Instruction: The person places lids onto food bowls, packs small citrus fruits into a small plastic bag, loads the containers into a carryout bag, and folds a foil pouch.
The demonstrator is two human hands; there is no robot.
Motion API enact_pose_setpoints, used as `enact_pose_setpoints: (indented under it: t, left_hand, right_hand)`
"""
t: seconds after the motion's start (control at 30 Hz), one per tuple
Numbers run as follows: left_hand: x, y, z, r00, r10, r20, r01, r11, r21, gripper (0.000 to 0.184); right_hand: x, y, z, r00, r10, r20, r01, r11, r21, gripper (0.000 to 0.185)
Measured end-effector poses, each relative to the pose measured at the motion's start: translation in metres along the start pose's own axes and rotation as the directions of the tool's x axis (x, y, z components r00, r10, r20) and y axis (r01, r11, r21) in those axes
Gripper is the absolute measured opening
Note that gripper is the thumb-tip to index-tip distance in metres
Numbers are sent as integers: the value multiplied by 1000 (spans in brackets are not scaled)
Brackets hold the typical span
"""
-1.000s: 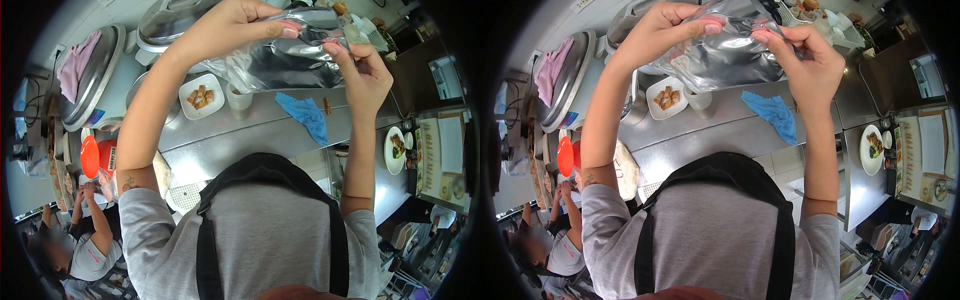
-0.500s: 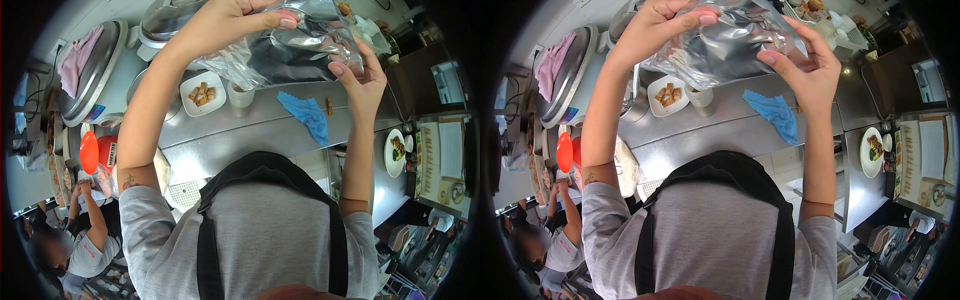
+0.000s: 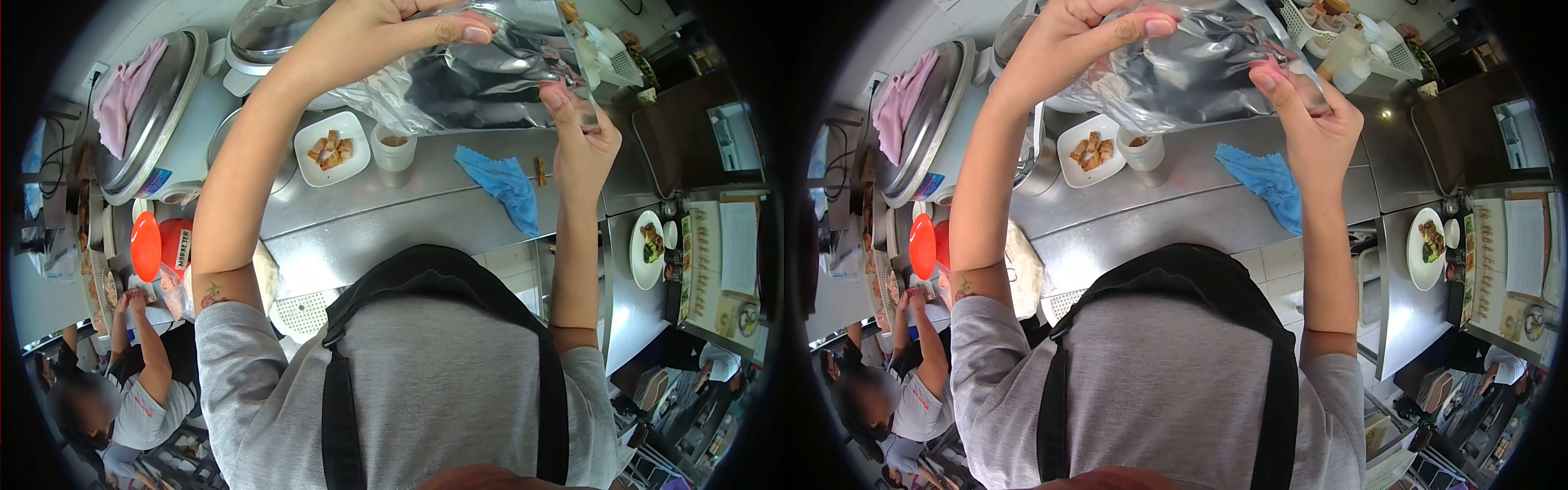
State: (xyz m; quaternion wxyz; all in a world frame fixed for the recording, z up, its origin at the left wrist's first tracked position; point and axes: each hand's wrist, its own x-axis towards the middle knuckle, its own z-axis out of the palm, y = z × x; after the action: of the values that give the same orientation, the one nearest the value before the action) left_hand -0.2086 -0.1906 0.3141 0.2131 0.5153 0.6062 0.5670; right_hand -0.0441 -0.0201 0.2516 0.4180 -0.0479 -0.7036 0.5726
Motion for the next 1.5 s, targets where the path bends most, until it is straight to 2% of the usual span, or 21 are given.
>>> enact_pose_setpoints:
  t: [0.13,0.23,0.33,0.43,0.53,0.63,0.67,0.73,0.77,0.83,1.03,1.1,1.17,1.23,1.33,1.43,1.5]
  left_hand:
    - [0,6,-3,999,-48,1,48,996,80,19]
    - [-2,8,1,997,-31,-67,36,997,68,18]
    - [-4,2,-2,996,-3,-92,5,1000,21,17]
    - [-3,-7,-10,998,8,-61,-7,1000,19,16]
    - [-3,-10,-10,997,47,-64,-45,999,22,17]
    - [-2,-20,-9,988,131,-80,-134,990,-36,17]
    - [-1,-18,-8,983,163,-83,-169,984,-64,17]
    - [-6,-8,-8,991,66,-114,-65,998,8,17]
    - [-8,-2,-8,991,17,-132,-12,999,42,17]
    - [-7,-10,-9,991,33,-131,-32,999,11,17]
    - [-8,-11,-9,985,28,-171,-25,1000,19,17]
    - [-10,-7,-8,985,6,-171,-6,1000,3,17]
    - [-11,-1,-9,988,-21,-154,20,1000,-8,17]
    - [-11,-1,-7,989,-18,-149,16,1000,-12,17]
    - [-11,0,-4,988,-28,-152,30,1000,8,15]
    - [-9,16,10,983,-76,-165,66,996,-66,16]
    - [-8,21,13,982,-86,-166,75,995,-69,18]
  right_hand:
    - [2,5,-1,998,55,4,-55,998,15,23]
    - [3,4,9,996,89,23,-92,929,358,20]
    - [1,21,12,999,-3,51,-20,900,435,22]
    - [-1,35,-1,988,108,106,-132,958,255,22]
    - [1,33,7,998,2,69,-18,971,238,21]
    - [1,36,3,993,44,108,-73,957,280,21]
    - [1,37,4,989,86,121,-124,925,359,22]
    - [0,37,6,974,164,160,-223,834,504,22]
    - [-2,35,9,967,208,146,-251,863,439,22]
    - [-7,32,17,951,291,108,-310,901,303,24]
    - [-3,32,11,952,256,167,-273,957,93,24]
    - [-1,38,4,929,304,209,-335,933,133,25]
    - [0,37,8,945,264,190,-310,908,281,24]
    - [9,7,36,985,153,81,-173,839,516,22]
    - [23,-6,34,973,212,85,-224,810,542,25]
    - [27,2,37,986,122,113,-153,931,332,32]
    - [26,-3,42,988,138,65,-152,922,355,26]
